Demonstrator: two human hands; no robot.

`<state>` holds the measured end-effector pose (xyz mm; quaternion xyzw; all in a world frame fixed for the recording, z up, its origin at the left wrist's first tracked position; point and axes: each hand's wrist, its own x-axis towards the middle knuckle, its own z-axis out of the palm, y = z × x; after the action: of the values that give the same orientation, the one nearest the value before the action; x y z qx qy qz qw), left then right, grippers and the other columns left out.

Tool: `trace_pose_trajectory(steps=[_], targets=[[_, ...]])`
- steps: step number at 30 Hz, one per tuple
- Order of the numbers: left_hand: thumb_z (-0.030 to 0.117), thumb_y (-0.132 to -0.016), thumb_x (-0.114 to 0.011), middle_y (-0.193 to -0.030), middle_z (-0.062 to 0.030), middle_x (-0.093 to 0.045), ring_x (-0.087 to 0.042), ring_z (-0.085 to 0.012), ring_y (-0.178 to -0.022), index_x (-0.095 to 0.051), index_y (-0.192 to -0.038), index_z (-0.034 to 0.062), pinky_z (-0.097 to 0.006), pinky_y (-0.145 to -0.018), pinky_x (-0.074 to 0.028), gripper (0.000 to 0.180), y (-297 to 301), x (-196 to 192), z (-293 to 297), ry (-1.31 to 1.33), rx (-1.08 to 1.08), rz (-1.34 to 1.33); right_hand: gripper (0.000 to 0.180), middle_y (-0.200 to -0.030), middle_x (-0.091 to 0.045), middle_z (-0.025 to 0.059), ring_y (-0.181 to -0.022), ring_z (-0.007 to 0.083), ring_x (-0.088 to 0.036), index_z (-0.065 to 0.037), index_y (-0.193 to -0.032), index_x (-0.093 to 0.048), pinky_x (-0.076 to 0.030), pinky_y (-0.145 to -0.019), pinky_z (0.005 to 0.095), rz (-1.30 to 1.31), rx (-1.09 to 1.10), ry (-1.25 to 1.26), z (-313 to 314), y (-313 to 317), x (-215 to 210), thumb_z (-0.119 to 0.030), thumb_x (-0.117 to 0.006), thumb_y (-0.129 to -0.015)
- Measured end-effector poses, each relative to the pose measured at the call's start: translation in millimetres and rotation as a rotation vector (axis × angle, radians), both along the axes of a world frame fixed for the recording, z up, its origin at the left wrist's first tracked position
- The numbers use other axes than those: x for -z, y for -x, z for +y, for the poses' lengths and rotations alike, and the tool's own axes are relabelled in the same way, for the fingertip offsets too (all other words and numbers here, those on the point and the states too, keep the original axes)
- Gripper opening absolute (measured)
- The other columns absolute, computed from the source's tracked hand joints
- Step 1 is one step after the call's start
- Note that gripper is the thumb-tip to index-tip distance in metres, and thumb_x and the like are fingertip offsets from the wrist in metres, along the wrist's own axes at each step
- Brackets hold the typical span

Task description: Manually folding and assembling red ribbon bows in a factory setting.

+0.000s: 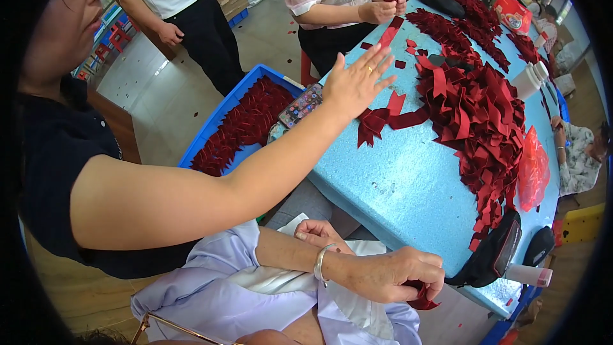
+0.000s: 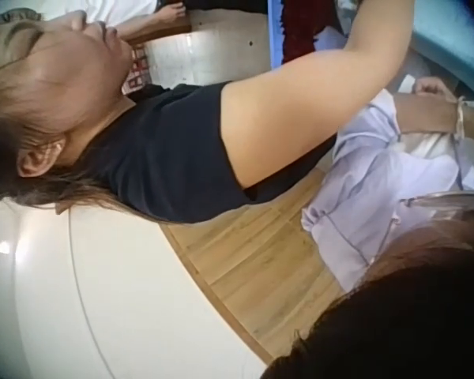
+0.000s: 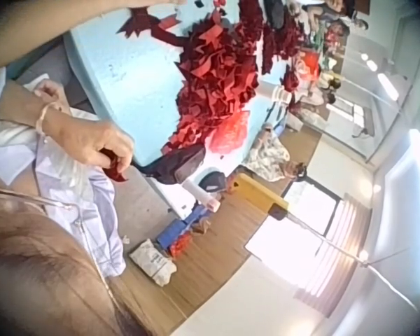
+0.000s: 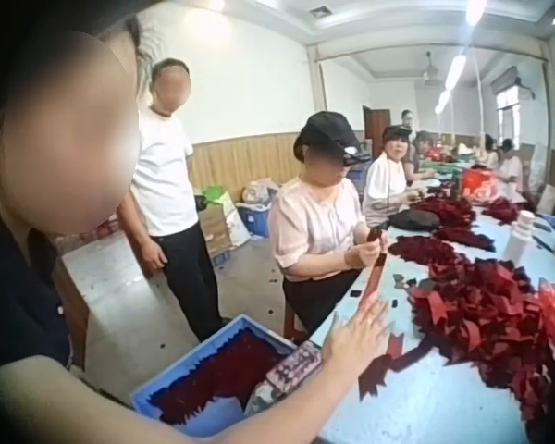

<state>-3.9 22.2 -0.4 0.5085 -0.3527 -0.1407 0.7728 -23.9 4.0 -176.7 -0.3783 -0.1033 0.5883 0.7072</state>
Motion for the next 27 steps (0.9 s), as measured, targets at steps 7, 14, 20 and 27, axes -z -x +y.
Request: trace_pose_trajectory(steps=[7, 14, 20, 27], targets=[[-0.009, -0.073, -0.057, -0.084, -0.0091, -0.053, -0.057, -0.0208, -0.072, -0.056, -0.084, -0.0003, -0.030, -0.062, -0.043, 0.014, -1.2, 7.8, -3.9, 0.034, -0.020, -0.063, 0.021, -0.081, -0.060, 0.0002, -0.072, 0.0061, -0.057, -0.002, -0.082, -0.056, -0.046, -0.064, 0.0228, -0.017, 0.003, -0.008, 1.2, -2.5, -4.0, -0.019, -0.063, -0.092], [-0.008, -0.071, -0.057, -0.083, -0.0096, -0.054, -0.057, -0.0233, -0.073, -0.057, -0.083, 0.0001, -0.032, -0.063, -0.043, 0.014, 2.7, 9.4, -5.0, 0.013, -0.053, -0.080, 0.021, -0.086, -0.061, 0.0006, -0.076, 0.0070, -0.059, -0.003, -0.084, -0.056, -0.048, -0.066, 0.0233, -0.025, -0.013, -0.015, 0.9, -1.7, 0.7, -0.020, -0.064, -0.092], [-0.007, -0.070, -0.057, -0.082, -0.0095, -0.055, -0.057, -0.0234, -0.074, -0.057, -0.082, 0.0007, -0.032, -0.063, -0.043, 0.014, 2.6, 10.0, -3.9, 0.032, -0.046, -0.085, 0.019, -0.089, -0.061, 0.0009, -0.079, 0.0081, -0.060, -0.004, -0.084, -0.056, -0.049, -0.070, 0.0239, 0.014, -0.018, 0.025, 1.6, -0.3, 0.3, -0.019, -0.065, -0.091], [-0.008, -0.070, -0.057, -0.082, -0.0093, -0.055, -0.057, -0.0231, -0.074, -0.057, -0.082, 0.0008, -0.032, -0.063, -0.043, 0.014, 2.9, 6.7, 1.8, 0.028, -0.068, -0.088, 0.019, -0.089, -0.061, 0.0006, -0.080, 0.0080, -0.060, -0.004, -0.083, -0.056, -0.050, -0.070, 0.0242, 0.007, -0.037, 0.026, 7.8, -1.8, 1.3, -0.019, -0.066, -0.091]])
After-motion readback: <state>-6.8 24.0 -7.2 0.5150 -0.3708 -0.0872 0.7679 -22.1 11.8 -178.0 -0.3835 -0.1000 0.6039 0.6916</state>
